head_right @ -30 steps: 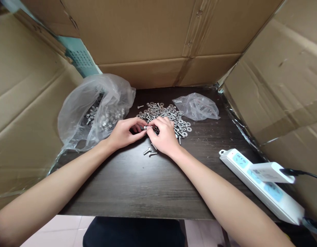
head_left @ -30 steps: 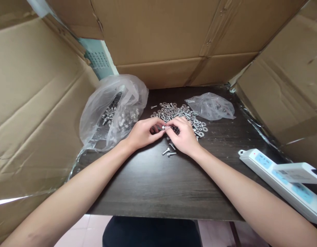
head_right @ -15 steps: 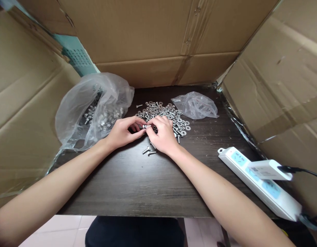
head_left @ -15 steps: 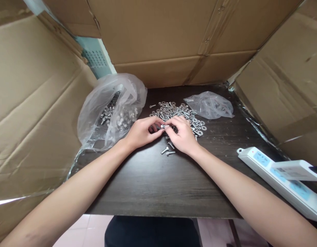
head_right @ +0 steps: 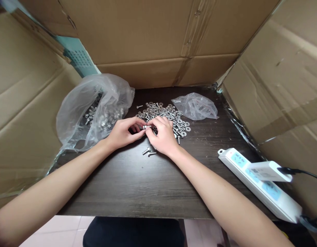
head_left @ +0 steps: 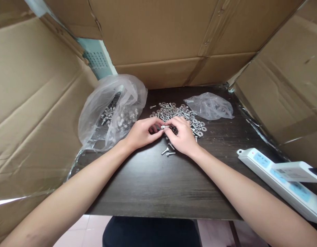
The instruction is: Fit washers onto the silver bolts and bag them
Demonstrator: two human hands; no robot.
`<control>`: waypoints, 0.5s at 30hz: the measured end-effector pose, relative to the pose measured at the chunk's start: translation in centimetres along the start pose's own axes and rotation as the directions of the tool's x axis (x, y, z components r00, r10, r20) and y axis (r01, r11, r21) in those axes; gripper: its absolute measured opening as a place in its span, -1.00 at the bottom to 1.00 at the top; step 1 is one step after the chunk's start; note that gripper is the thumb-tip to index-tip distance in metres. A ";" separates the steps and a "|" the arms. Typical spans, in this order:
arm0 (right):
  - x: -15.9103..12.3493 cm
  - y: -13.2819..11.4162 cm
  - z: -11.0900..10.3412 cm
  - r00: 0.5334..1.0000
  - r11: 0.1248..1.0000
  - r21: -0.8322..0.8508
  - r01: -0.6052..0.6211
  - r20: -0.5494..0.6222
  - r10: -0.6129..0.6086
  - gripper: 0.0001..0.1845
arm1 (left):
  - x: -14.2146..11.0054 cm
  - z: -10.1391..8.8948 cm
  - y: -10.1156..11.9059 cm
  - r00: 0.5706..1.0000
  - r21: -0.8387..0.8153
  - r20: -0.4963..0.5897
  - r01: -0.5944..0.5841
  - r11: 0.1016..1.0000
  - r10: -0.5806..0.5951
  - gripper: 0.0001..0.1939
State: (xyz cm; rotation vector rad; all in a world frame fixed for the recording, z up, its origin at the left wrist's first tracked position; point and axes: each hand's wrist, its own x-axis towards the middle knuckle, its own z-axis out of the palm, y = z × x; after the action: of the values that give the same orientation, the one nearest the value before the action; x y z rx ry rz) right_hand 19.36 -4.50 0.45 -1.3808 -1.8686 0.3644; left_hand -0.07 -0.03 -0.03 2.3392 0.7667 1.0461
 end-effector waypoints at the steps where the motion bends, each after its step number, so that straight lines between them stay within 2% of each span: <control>1: 0.0 0.0 0.0 1.000 1.000 -0.003 0.001 0.004 -0.001 -0.90 | 0.0 0.0 0.0 1.000 0.001 0.003 0.000 1.000 0.000 -0.83; 15: 0.0 0.1 0.1 1.000 1.000 -0.017 0.011 0.004 -0.011 -0.86 | 0.0 0.0 0.1 1.000 0.003 0.010 0.003 1.000 -0.003 -0.84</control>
State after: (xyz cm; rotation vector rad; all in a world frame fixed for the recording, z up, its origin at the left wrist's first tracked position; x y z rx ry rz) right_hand 19.34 -4.43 0.33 -1.3815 -1.8862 0.3467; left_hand -0.03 -0.08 0.08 2.3431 0.7680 1.0316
